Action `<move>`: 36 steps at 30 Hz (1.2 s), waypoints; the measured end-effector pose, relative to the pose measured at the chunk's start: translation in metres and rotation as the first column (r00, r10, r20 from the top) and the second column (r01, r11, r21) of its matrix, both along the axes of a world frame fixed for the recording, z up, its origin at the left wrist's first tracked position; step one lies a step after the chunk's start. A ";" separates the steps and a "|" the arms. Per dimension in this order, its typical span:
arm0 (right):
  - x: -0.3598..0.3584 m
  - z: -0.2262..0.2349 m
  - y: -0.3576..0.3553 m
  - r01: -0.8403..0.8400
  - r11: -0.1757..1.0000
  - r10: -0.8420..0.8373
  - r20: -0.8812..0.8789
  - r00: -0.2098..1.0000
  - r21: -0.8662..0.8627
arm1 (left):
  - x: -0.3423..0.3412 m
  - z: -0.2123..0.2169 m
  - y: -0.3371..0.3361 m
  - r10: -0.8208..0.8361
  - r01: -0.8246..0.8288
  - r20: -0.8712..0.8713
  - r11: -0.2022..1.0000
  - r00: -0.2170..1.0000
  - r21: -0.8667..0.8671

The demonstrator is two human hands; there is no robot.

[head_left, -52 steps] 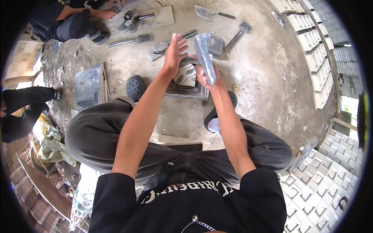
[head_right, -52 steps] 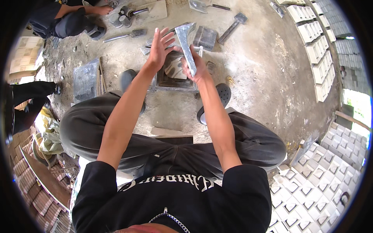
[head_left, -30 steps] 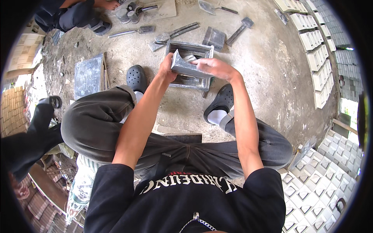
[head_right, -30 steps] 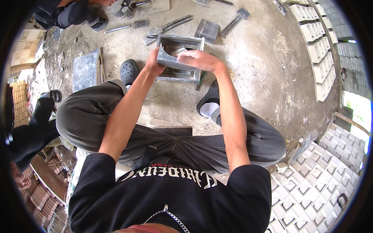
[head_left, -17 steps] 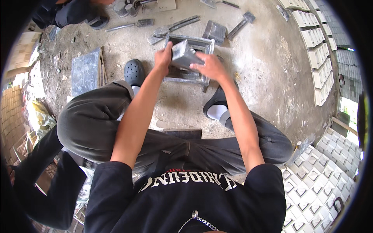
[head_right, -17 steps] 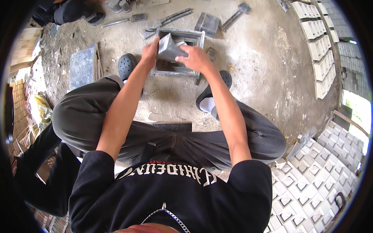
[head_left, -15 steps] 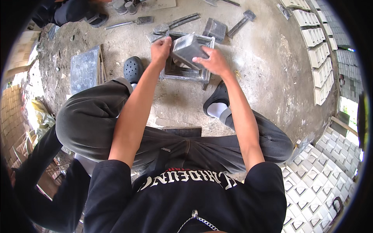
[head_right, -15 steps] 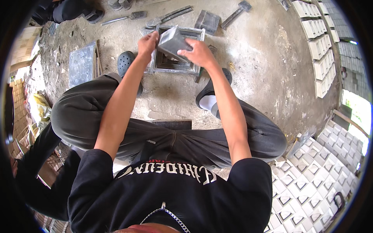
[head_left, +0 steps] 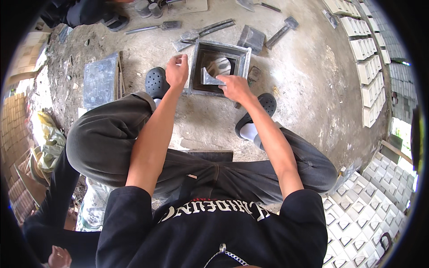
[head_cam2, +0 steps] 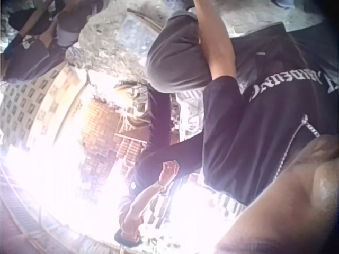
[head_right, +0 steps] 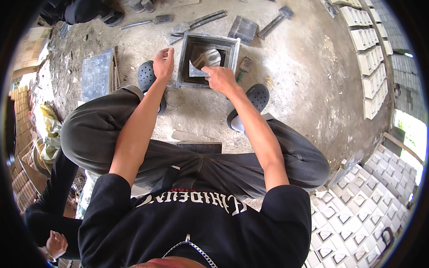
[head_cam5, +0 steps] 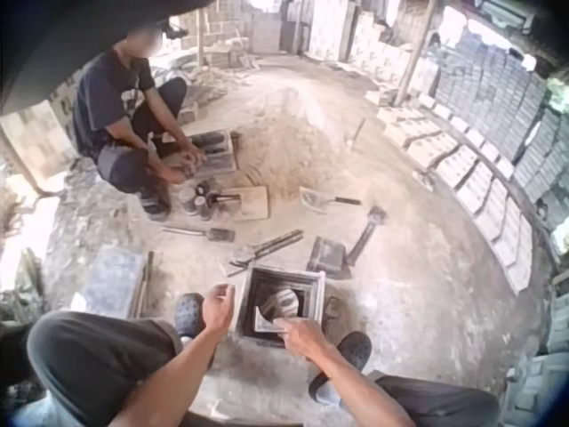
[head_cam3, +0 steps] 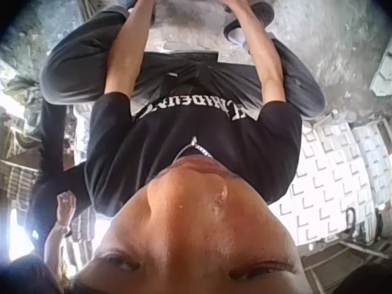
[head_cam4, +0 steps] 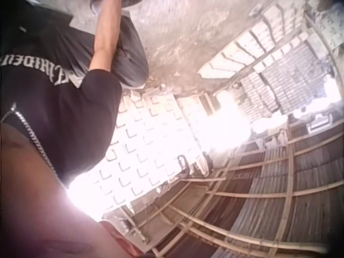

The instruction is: The person prepares a mold by wiping its interior, places decorative inserts inside, and then fills the mold with a concrete mixture using a trowel.

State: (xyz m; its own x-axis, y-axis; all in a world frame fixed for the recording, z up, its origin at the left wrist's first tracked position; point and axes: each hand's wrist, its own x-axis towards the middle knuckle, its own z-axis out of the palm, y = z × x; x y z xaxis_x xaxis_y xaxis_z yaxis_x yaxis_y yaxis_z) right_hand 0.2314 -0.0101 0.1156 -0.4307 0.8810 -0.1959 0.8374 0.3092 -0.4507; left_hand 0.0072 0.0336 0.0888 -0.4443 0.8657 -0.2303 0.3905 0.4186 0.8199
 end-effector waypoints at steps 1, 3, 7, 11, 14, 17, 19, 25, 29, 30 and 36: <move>-0.008 -0.005 -0.002 -0.017 1.000 0.017 -0.002 1.000 0.012 | -0.006 -0.013 -0.006 -0.039 0.039 0.024 0.999 0.999 0.036; -0.017 -0.013 -0.009 0.026 0.999 -0.026 0.020 0.999 -0.020 | -0.010 -0.033 -0.017 -0.114 0.108 0.166 0.993 0.980 0.049; -0.021 -0.028 -0.016 0.025 1.000 -0.025 0.017 1.000 0.007 | -0.007 -0.063 -0.036 -0.191 0.187 0.292 0.981 0.937 0.044; -0.018 -0.046 -0.019 0.028 0.995 -0.024 -0.038 0.999 0.093 | -0.006 -0.081 -0.046 -0.188 0.186 0.445 0.981 0.876 0.047; -0.029 -0.042 -0.017 0.039 0.999 -0.039 -0.012 0.999 -0.013 | -0.011 -0.085 -0.050 -0.225 0.226 0.477 0.973 0.850 0.055; -0.025 -0.048 -0.016 0.055 0.998 -0.055 0.007 0.998 0.005 | 0.001 -0.074 -0.050 -0.257 0.277 0.466 0.961 0.847 0.026; -0.026 -0.048 -0.016 0.060 0.998 -0.060 0.006 0.998 0.027 | 0.001 -0.067 -0.050 -0.268 0.297 0.445 0.955 0.855 0.005; -0.028 -0.049 -0.018 0.076 0.995 -0.079 0.036 0.996 0.068 | 0.001 -0.056 -0.050 -0.277 0.309 0.407 0.951 0.870 -0.014; -0.029 -0.049 -0.017 0.098 0.993 -0.101 0.039 0.994 0.067 | 0.001 -0.055 -0.048 -0.288 0.319 0.379 0.947 0.880 -0.022; -0.029 -0.049 -0.016 0.103 0.993 -0.106 0.039 0.994 0.059 | 0.001 -0.056 -0.047 -0.293 0.323 0.362 0.946 0.885 -0.023; -0.029 -0.048 -0.018 0.110 0.992 -0.113 0.058 0.992 0.057 | 0.007 -0.044 -0.053 -0.303 0.312 0.264 0.950 0.916 0.007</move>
